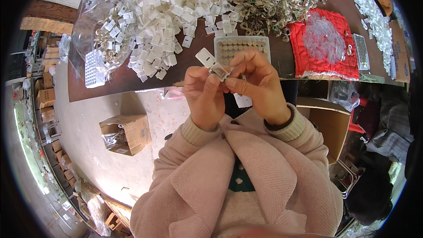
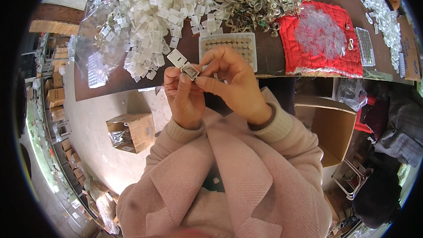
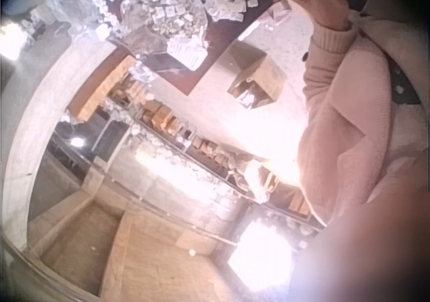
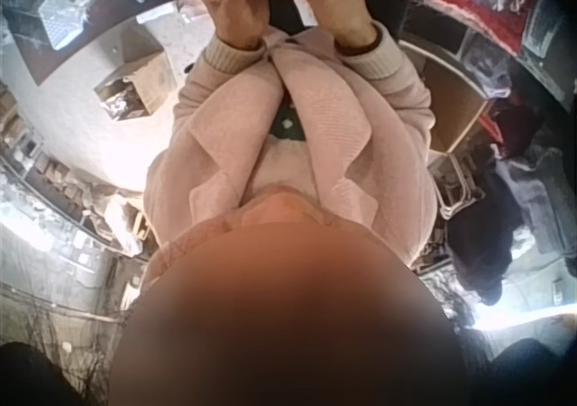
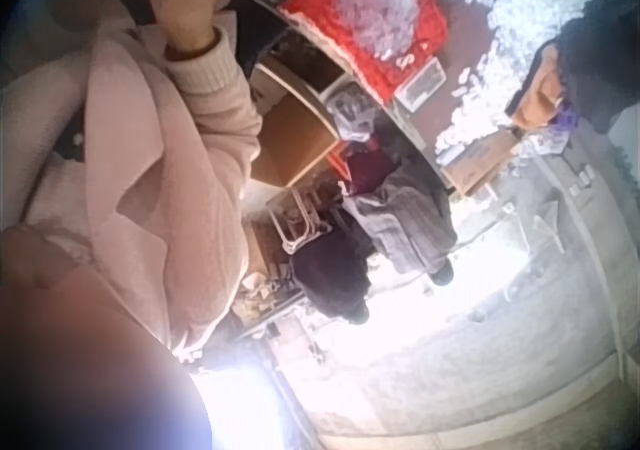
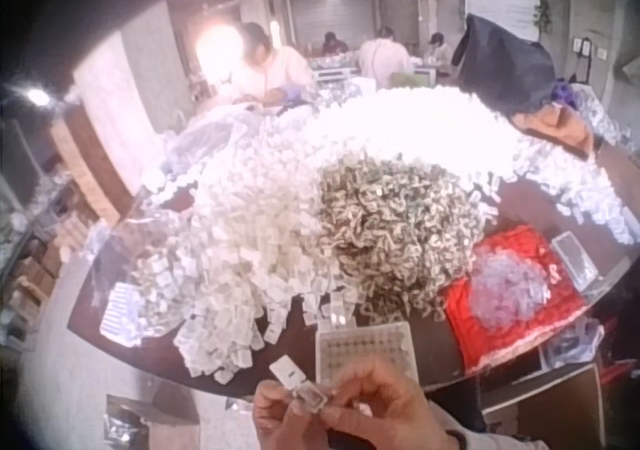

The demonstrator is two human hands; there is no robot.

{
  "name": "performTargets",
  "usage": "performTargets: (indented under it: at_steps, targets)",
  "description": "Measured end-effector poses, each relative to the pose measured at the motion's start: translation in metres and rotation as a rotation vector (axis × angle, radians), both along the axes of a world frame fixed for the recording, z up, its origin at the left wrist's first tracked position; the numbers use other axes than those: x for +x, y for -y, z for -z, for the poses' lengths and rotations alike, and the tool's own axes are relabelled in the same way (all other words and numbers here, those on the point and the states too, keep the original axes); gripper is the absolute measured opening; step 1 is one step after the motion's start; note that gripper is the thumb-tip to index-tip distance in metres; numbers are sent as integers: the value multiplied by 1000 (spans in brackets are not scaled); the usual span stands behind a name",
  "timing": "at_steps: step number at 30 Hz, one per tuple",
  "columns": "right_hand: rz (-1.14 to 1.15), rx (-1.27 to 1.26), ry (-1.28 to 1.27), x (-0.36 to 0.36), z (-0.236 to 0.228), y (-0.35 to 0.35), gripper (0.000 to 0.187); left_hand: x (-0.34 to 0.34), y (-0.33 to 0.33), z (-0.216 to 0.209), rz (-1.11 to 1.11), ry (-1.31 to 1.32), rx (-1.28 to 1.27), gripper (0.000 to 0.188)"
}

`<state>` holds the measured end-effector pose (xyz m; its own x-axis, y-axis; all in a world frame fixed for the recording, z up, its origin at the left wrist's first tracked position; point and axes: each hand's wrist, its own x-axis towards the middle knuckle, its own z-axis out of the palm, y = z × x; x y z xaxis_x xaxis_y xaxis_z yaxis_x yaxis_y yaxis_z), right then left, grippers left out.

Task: The person repeatedly picks small white plastic LED light units and metal bulbs from a table, inserts the bulbs into the units, and places the assembled lights into a white tray. The person handles the items one at a time throughout the clip.

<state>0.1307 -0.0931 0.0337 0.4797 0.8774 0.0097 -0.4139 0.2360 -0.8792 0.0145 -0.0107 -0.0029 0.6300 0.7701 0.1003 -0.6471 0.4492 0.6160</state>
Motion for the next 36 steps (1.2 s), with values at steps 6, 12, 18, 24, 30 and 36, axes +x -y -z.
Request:
performTargets:
  at_steps: [6, 12, 18, 24, 30, 36]
  targets:
    - [255, -56, 817, -11, 3, 7, 28, 0, 3, 4, 32, -14, -20, 13]
    - [319, -71, 1213, -5, 3, 21, 36, -8, 2, 16, 83, -94, 74, 24]
    - [233, -187, 1297, -8, 13, 39, 35, -18, 12, 28, 195, -187, -30, 23]
    - [308, -277, 997, 11, 25, 48, 26, -20, 18, 32, 272, -123, -198, 16]
    - [505, -445, 1319, 44, 42, 37, 23, -17, 11, 31, 295, -122, -244, 14]
    - [473, -496, 1418, 42, 37, 30, 20, -11, 9, 27, 329, -100, -271, 16]
